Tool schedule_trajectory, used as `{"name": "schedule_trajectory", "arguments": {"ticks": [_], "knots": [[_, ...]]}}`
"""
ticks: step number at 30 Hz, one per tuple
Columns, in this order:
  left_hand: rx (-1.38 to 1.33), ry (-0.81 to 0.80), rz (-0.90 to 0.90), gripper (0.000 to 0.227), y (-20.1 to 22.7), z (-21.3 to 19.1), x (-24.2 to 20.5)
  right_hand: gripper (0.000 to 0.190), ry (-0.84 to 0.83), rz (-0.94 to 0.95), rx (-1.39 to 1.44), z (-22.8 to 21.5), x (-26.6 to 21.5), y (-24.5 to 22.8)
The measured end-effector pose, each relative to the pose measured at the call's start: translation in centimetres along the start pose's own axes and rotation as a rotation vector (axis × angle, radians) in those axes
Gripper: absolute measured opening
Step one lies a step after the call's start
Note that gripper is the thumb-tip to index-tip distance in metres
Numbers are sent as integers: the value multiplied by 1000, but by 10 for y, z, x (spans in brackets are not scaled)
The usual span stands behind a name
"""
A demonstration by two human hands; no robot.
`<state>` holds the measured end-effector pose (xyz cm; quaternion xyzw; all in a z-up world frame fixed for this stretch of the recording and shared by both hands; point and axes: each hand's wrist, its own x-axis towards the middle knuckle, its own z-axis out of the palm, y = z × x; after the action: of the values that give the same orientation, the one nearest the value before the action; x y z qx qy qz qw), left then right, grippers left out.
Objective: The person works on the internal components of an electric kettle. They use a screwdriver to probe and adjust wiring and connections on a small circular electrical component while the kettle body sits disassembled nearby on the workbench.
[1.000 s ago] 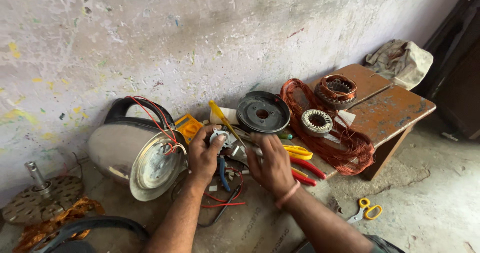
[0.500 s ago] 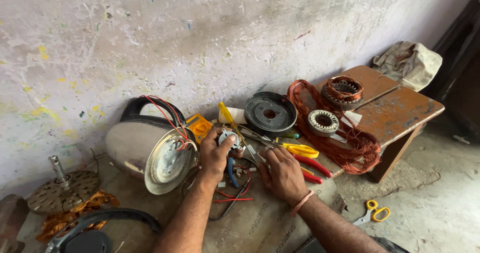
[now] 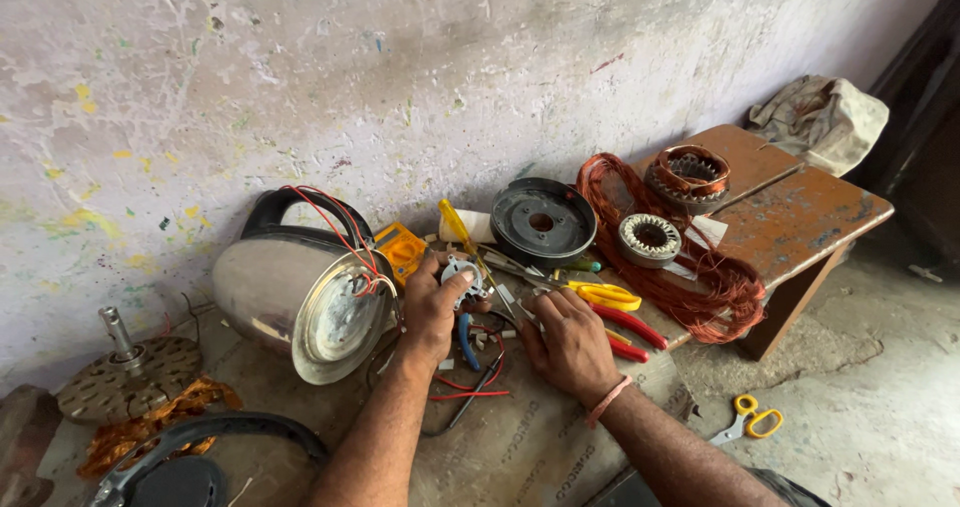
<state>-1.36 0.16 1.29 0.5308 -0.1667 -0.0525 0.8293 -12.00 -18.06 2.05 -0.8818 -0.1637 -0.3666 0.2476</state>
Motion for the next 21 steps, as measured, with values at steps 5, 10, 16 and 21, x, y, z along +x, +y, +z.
{"name": "schedule_trajectory", "arguments": {"ticks": [5, 10, 16, 21], "knots": [[-4, 9, 34, 22, -11, -5, 5, 16, -1, -6, -5, -1, -2, -1], [20, 92, 37, 24, -15, -15, 11, 12, 16, -50, 20, 2, 2, -3], [235, 51, 270, 45, -16, -22, 13, 15, -187, 150, 19, 38, 42, 10], [291, -12, 328, 67, -6, -17, 10, 16, -404, 328, -128, 65, 58, 16]]}}
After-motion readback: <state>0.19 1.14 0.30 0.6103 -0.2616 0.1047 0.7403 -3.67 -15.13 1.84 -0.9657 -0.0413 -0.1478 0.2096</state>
